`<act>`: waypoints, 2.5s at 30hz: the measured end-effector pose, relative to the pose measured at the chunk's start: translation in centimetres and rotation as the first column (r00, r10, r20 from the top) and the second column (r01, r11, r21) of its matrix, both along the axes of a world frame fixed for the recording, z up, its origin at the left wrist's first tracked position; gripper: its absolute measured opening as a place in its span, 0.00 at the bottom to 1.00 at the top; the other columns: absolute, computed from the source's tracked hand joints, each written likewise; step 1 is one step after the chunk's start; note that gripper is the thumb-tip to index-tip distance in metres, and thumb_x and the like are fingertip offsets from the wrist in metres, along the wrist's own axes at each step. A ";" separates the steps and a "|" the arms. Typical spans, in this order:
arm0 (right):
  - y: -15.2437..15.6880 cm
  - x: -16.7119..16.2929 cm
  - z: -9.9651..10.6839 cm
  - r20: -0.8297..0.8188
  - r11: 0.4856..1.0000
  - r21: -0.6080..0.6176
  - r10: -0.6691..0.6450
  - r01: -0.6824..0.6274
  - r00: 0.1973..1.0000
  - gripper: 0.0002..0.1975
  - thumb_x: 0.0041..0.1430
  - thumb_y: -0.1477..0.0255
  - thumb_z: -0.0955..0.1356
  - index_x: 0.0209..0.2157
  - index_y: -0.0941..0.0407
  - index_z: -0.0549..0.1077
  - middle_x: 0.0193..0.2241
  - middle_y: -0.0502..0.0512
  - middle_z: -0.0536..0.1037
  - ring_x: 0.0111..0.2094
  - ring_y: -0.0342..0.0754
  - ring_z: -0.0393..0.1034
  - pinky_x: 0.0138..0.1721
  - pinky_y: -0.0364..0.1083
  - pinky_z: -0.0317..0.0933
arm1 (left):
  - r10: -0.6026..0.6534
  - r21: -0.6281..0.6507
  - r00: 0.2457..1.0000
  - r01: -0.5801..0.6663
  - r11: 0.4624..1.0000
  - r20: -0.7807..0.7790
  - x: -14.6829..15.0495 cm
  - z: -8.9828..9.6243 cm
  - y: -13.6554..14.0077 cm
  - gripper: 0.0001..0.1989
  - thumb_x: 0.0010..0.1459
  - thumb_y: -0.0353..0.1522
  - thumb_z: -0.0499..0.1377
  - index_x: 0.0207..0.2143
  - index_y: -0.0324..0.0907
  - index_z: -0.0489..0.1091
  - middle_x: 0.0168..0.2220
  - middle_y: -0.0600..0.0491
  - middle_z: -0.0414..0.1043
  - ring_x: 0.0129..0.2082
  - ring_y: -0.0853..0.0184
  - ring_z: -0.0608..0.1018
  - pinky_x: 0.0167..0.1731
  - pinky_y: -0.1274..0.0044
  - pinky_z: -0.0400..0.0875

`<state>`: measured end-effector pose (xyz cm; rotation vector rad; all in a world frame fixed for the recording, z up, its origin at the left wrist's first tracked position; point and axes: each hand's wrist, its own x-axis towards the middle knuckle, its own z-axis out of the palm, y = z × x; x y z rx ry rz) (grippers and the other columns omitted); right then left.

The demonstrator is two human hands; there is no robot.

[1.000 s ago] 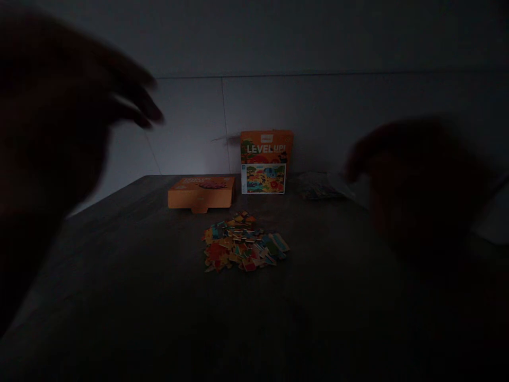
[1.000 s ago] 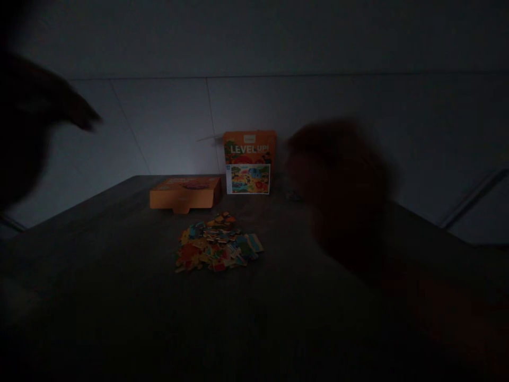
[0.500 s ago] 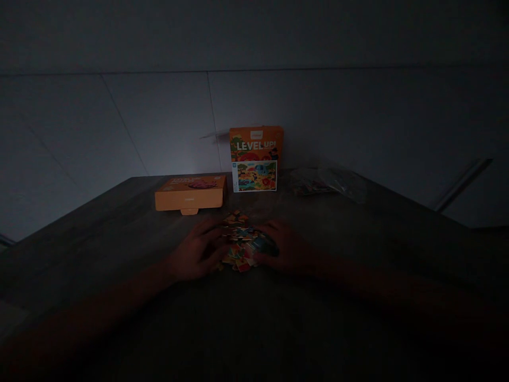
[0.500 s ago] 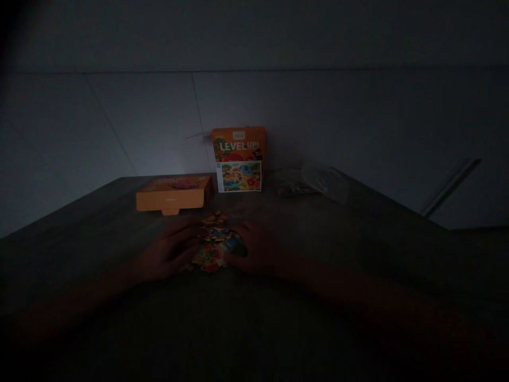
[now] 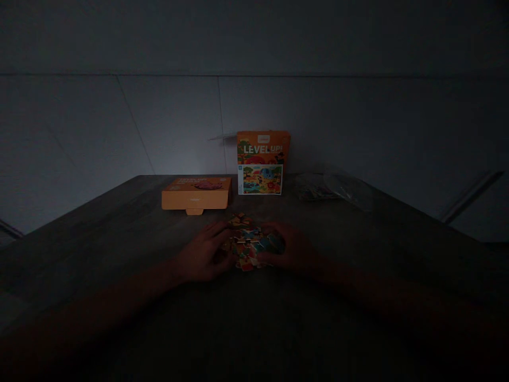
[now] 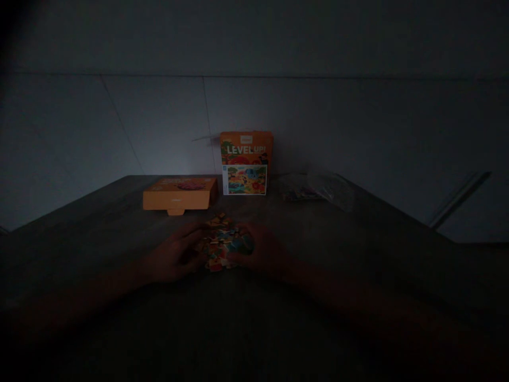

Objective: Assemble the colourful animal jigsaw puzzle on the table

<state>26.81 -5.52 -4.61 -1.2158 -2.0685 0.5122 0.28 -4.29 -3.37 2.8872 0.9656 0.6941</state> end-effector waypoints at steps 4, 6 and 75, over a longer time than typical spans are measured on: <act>0.1 0.0 0.1 -0.043 0.997 0.071 -0.035 0.038 0.998 0.32 0.48 0.59 0.75 0.53 0.55 0.67 0.46 0.60 0.76 0.44 0.55 0.73 0.45 0.55 0.69 | -0.008 0.059 1.000 0.007 0.998 0.014 -0.1 0.0 0.1 0.19 0.58 0.35 0.58 0.51 0.37 0.67 0.52 0.41 0.68 0.51 0.53 0.73 0.49 0.61 0.72; 0.1 0.0 0.2 -0.071 0.982 0.179 -0.038 0.051 0.997 0.32 0.48 0.61 0.75 0.54 0.54 0.66 0.48 0.60 0.74 0.46 0.55 0.72 0.46 0.55 0.69 | -0.018 0.104 0.997 0.009 0.994 0.081 0.0 0.1 -0.2 0.17 0.59 0.33 0.56 0.50 0.38 0.67 0.51 0.42 0.69 0.50 0.54 0.73 0.49 0.62 0.72; 1.4 -2.1 -0.1 -0.272 0.997 0.057 0.072 -0.058 0.960 0.18 0.58 0.73 0.66 0.50 0.56 0.73 0.39 0.56 0.78 0.38 0.48 0.72 0.42 0.48 0.67 | -0.067 -0.006 0.974 0.070 0.998 0.219 0.1 -0.4 0.0 0.15 0.64 0.35 0.57 0.52 0.43 0.64 0.51 0.46 0.70 0.49 0.62 0.76 0.47 0.70 0.75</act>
